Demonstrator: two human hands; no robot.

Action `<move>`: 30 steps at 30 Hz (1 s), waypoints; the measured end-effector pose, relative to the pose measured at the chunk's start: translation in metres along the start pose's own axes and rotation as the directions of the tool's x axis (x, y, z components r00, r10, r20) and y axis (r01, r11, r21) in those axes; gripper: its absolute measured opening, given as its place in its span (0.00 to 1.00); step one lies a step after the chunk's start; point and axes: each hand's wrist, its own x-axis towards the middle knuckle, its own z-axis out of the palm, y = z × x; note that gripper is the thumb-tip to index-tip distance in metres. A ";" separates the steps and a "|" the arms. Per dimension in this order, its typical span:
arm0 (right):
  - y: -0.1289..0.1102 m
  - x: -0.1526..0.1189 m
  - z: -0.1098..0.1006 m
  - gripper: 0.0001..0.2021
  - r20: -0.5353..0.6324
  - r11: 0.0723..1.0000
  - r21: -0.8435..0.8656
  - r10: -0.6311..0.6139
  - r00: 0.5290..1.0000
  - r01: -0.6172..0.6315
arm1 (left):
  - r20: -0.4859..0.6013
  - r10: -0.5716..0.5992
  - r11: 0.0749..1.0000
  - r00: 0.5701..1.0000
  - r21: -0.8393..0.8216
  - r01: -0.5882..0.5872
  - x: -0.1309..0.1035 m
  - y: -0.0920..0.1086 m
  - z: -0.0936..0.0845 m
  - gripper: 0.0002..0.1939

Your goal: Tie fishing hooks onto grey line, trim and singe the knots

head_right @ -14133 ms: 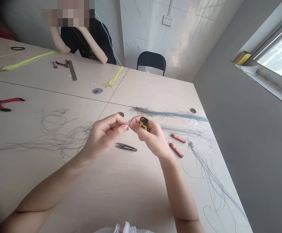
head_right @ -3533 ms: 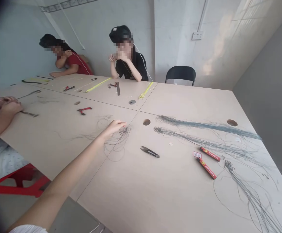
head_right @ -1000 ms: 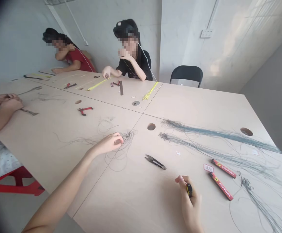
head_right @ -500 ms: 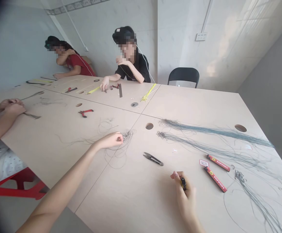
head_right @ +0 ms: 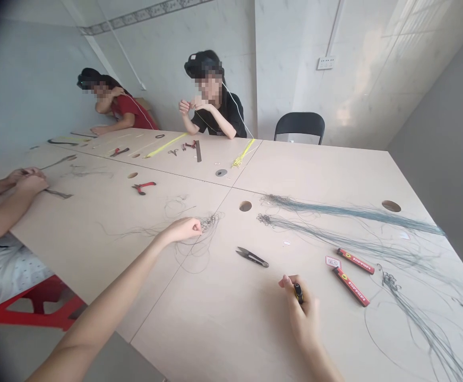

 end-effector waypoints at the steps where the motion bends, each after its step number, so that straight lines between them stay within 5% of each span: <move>1: -0.001 0.000 0.000 0.28 0.000 1.000 0.001 -0.003 1.000 0.003 | 0.007 -0.003 1.000 1.000 0.004 0.003 0.000 0.000 0.000 0.06; 18: -0.005 -0.001 0.000 0.27 0.010 0.999 0.043 0.032 0.999 -0.032 | 0.049 0.053 0.998 0.997 -0.045 -0.051 -0.004 -0.010 -0.005 0.10; 30: -0.003 -0.001 0.000 0.27 0.029 0.998 0.038 0.056 0.998 -0.057 | 0.006 0.162 0.971 0.987 0.177 -0.161 -0.018 0.003 -0.003 0.08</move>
